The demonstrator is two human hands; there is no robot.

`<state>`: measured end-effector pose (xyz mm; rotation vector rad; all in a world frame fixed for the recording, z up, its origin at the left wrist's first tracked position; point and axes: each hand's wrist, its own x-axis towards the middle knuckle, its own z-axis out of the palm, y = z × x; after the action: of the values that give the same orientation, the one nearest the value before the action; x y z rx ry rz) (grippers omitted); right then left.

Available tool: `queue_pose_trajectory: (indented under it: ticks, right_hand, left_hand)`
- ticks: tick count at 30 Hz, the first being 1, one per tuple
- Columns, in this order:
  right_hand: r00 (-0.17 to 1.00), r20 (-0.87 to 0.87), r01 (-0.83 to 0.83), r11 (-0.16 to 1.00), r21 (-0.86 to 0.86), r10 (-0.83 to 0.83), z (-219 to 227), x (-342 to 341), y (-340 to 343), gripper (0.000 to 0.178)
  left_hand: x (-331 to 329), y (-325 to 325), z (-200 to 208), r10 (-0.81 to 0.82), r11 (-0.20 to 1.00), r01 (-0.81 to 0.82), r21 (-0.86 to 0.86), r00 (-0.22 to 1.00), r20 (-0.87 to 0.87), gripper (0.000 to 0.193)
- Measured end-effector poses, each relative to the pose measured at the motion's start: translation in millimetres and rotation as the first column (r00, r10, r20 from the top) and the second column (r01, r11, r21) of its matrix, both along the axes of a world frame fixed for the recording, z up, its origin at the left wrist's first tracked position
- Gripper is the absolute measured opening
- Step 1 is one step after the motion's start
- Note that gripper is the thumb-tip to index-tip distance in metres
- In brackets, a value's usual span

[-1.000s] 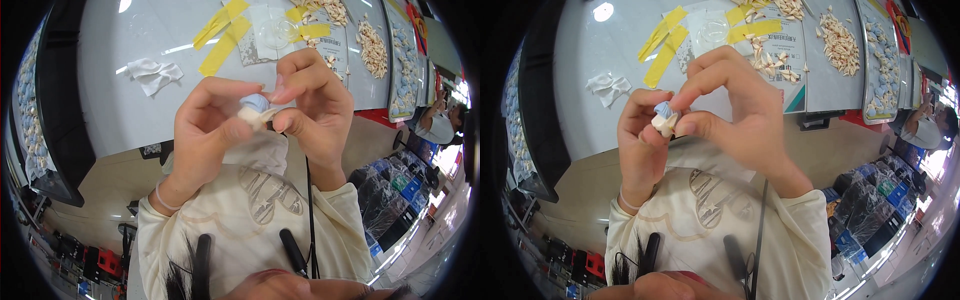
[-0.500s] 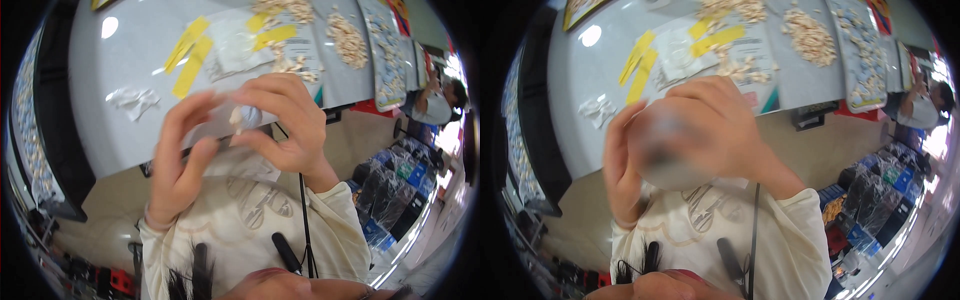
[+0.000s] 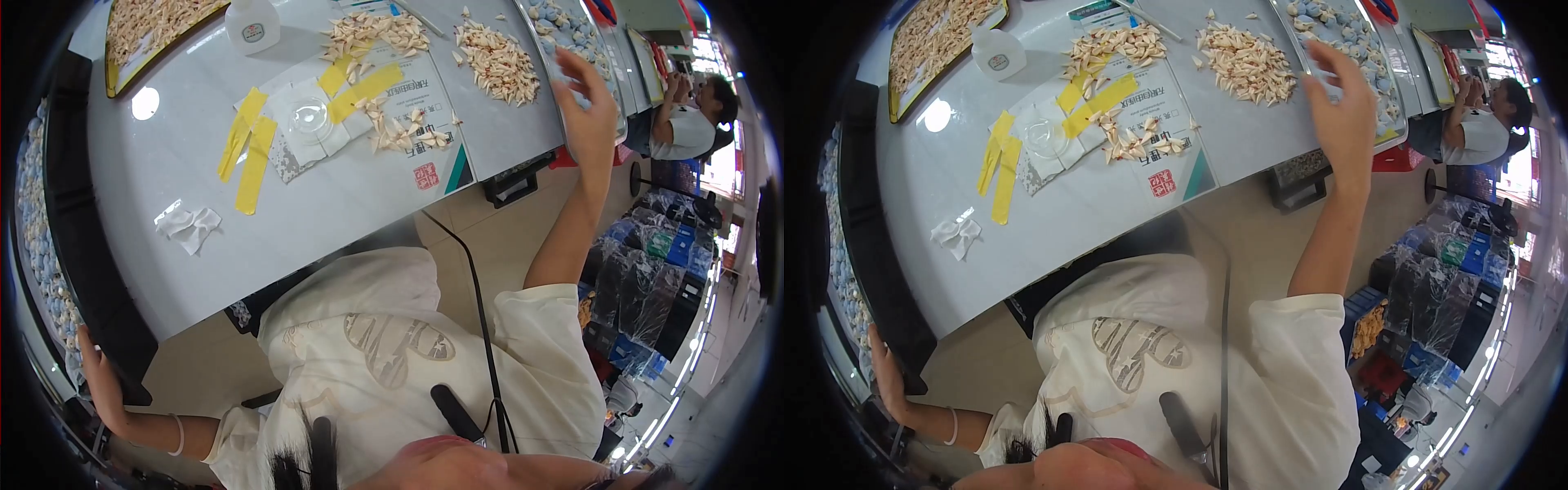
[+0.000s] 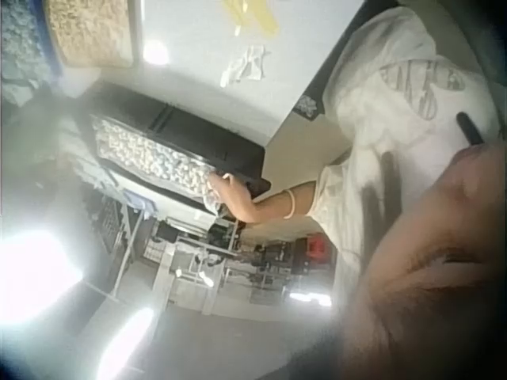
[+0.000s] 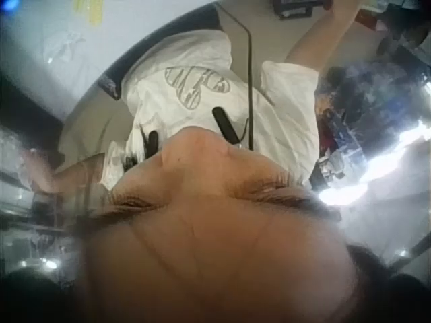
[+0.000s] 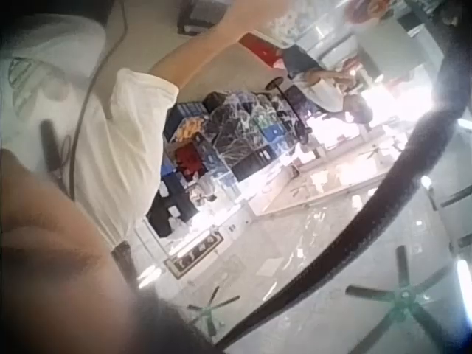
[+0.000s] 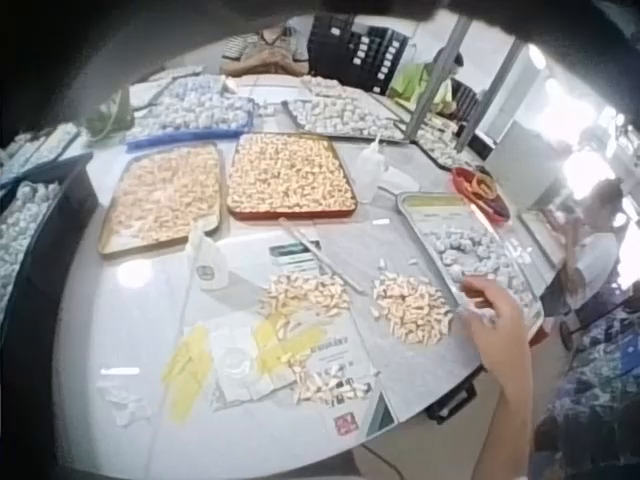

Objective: The person assembles small plastic figurines by hand, attaching toy hair and toy head components to toy bodies.

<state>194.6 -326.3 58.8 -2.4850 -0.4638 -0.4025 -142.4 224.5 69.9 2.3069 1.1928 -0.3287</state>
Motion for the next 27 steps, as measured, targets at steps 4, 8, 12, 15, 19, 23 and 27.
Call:
queue_pose_trajectory:
  ticks: [4, 8, 12, 15, 19, 23, 27]
  right_hand:
    - [0.984, -0.01, -0.178, 0.98, -0.086, 0.178, 0, 11, 27, 0.024]
    - [0.953, -0.265, -0.17, 0.983, -0.064, 0.148, -3, 19, 36, 0.017]
    - [0.939, -0.325, -0.143, 0.987, -0.077, 0.111, -2, 19, 38, 0.016]
    - [0.937, -0.335, -0.149, 0.98, -0.133, 0.097, -1, 22, 40, 0.015]
    - [0.928, -0.37, -0.115, 0.982, -0.152, 0.051, 4, 23, 47, 0.013]
    - [0.906, -0.419, -0.147, 0.975, -0.169, 0.064, 5, 27, 48, 0.013]
    - [0.956, -0.276, -0.123, 0.99, -0.063, 0.102, 4, 23, 39, 0.01]
  left_hand:
    - [8, -6, -3, -0.395, 0.903, 0.377, 0.204, 0.917, 0.051, 0.052]
    - [18, -30, 2, -0.397, 0.908, 0.363, 0.211, 0.906, 0.15, 0.053]
    - [24, -31, 0, -0.317, 0.943, 0.299, 0.149, 0.941, 0.12, 0.053]
    - [15, -13, -4, -0.44, 0.882, 0.422, 0.209, 0.897, 0.047, 0.053]
    - [16, -16, -3, -0.385, 0.915, 0.366, 0.169, 0.918, 0.092, 0.05]
    - [20, -29, 2, -0.227, 0.968, 0.206, 0.146, 0.963, 0.144, 0.053]
    - [20, -30, 12, -0.223, 0.97, 0.193, 0.148, 0.949, 0.222, 0.038]
